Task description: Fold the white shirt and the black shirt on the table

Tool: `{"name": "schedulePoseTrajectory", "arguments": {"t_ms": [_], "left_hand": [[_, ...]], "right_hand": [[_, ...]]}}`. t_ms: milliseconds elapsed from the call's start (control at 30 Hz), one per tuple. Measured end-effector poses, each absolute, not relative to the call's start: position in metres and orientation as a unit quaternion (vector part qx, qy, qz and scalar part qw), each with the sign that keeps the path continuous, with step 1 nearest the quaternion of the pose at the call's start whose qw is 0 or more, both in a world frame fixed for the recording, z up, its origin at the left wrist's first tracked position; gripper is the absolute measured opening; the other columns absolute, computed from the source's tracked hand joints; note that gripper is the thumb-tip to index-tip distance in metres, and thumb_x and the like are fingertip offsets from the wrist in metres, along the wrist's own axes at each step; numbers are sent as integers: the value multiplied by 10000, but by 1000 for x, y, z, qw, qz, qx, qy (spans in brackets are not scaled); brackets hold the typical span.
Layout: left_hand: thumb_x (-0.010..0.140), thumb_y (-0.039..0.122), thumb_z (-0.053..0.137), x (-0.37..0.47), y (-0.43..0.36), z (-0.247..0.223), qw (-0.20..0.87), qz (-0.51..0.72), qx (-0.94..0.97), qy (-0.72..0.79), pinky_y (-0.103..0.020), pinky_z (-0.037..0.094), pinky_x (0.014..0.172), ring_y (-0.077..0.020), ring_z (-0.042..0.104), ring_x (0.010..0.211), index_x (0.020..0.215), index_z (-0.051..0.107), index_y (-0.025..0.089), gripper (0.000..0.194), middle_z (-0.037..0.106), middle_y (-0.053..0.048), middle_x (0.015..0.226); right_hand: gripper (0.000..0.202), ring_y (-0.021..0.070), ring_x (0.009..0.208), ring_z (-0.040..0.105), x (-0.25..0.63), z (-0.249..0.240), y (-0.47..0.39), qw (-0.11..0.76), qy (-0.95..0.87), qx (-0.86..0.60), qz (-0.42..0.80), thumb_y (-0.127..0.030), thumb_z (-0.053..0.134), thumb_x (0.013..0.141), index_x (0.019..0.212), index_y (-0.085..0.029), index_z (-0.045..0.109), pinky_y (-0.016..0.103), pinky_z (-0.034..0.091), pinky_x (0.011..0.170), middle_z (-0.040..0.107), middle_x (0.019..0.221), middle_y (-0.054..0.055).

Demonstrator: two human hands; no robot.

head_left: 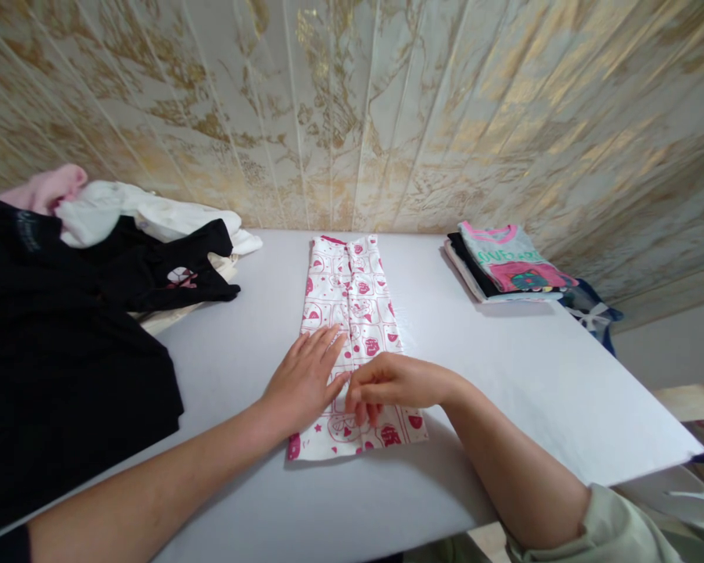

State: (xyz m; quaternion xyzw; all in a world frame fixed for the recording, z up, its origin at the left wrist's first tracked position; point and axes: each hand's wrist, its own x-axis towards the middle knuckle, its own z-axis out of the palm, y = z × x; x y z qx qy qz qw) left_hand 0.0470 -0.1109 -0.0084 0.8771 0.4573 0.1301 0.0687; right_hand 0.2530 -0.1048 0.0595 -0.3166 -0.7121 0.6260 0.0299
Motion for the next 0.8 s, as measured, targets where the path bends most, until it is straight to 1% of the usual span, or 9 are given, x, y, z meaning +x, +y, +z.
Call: {"name": "schedulePoseTrajectory", "arguments": {"t_ms": [100,133,167,233,300,367,567,667,800], "left_hand": [[955,443,408,48,-112,-6,63,124,877,460,-494,218,1156,-278,301,1413,1446,370,206,546,366,-108,1527],[952,437,413,48,-113,-5,62,120,877,461,-499,218,1154,-283,302,1412,1443,376,198,547,366,-111,1526],[950,429,419,48,-113,-5,61,116,877,462,-501,219,1153,-287,304,1410,1440,382,188,547,367,-115,1525],[949,401,425,48,-114,-6,60,114,877,464,-491,224,1155,-283,313,1407,1439,382,171,543,371,-116,1522],[955,354,412,47,-113,-8,58,119,876,464,-470,238,1155,-265,332,1399,1444,368,156,529,382,-117,1516],[962,333,395,44,-110,-7,53,127,872,469,-456,255,1150,-255,354,1388,1440,369,140,517,396,-127,1506],[949,342,416,45,-56,17,6,142,861,488,-460,254,1143,-270,366,1381,1390,435,139,486,423,-149,1485],[949,323,395,52,-6,24,-13,117,848,516,-462,203,1161,-252,305,1416,1409,406,132,499,371,-147,1517],[961,404,328,63,41,10,28,60,819,569,-463,162,1173,-227,236,1445,1464,331,174,553,279,-100,1567]], "right_hand": [[298,163,1007,624,249,46,-98,217,-770,-431,416,-282,399,969,1100,-166,640,325,473,913,674,1096,84],[311,184,1132,570,247,39,-95,247,-783,-468,327,-274,414,961,1177,-166,612,357,428,990,627,1218,108],[349,205,1242,493,245,31,-92,249,-793,-496,249,-266,436,951,1256,-163,569,389,366,1058,557,1331,125],[458,235,1369,351,241,16,-87,198,-814,-524,155,-268,471,933,1378,-156,469,438,247,1138,421,1471,134],[518,240,1409,286,237,6,-85,142,-824,-536,119,-292,459,940,1435,-151,400,455,186,1162,358,1518,123],[533,233,1420,265,233,2,-86,118,-824,-545,102,-320,426,953,1456,-151,370,451,172,1167,331,1536,111],[546,233,1418,272,227,5,-91,109,-815,-562,86,-324,407,954,1461,-125,364,443,183,1165,322,1540,112],[540,229,1413,281,227,4,-91,112,-815,-562,81,-315,408,952,1457,-125,371,444,197,1162,331,1536,109],[529,226,1405,299,228,6,-91,121,-816,-559,82,-300,403,952,1453,-133,381,444,215,1160,360,1521,106]]}}
